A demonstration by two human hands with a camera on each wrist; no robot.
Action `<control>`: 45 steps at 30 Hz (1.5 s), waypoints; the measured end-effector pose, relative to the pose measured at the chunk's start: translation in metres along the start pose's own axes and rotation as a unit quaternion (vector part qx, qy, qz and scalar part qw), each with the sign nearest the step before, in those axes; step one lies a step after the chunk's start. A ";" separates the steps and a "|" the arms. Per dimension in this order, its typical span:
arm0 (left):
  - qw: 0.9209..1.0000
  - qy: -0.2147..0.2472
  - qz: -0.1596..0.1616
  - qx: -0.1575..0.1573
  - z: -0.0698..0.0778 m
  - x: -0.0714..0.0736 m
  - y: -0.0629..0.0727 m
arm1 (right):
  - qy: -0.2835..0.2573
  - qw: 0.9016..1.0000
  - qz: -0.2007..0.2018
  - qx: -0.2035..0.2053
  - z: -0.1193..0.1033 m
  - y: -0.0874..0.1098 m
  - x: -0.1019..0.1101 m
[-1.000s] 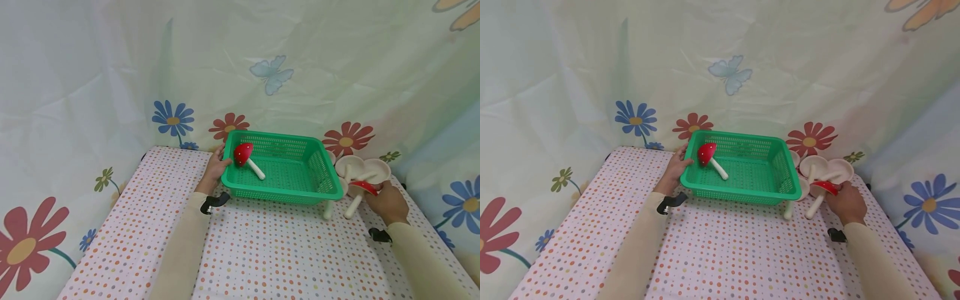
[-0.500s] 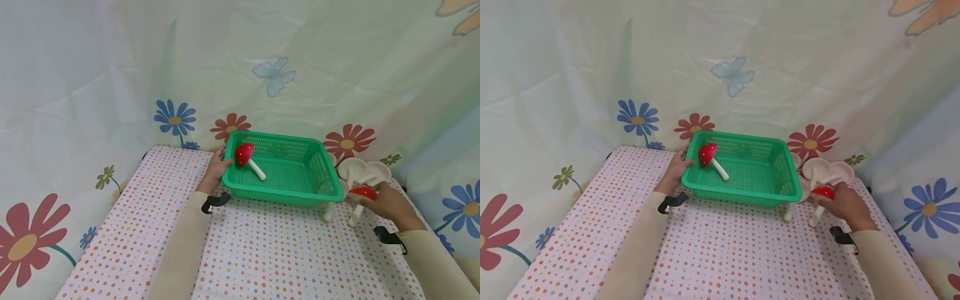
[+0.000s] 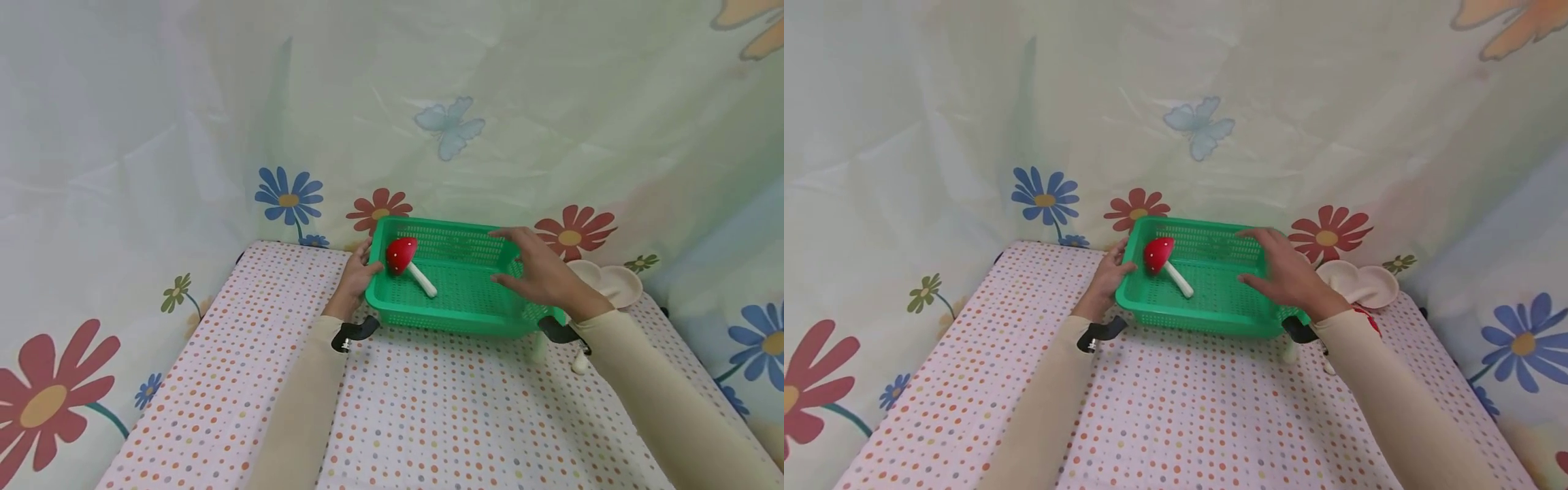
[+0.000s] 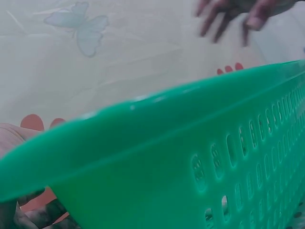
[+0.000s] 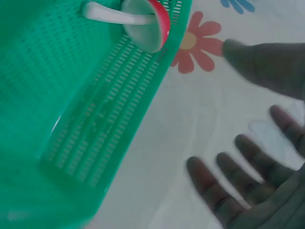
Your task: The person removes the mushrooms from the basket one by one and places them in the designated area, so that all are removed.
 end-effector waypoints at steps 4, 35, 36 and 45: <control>1.000 0.000 0.000 -0.002 0.001 -0.002 -0.001 | -0.014 0.998 -0.004 0.062 0.000 -0.034 -0.013; 1.000 -0.008 -0.013 -0.016 0.006 -0.003 -0.005 | 0.036 0.990 -0.120 0.067 0.037 -0.139 -0.147; 1.000 -0.013 -0.009 -0.016 0.006 -0.003 -0.004 | 0.038 0.990 -0.116 0.069 0.036 -0.140 -0.147; 1.000 -0.020 0.005 -0.006 0.002 0.000 -0.004 | 0.068 0.992 -0.079 0.067 0.029 -0.143 -0.137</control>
Point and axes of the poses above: each hand's wrist, its own y-axis away from the middle knuckle, its own x-axis out of the back of the hand, z = x × y, the point moved 9 cm from there along -y, towards the middle knuckle, and after that the axes turned 14 degrees about x, right-handed, at the moved point
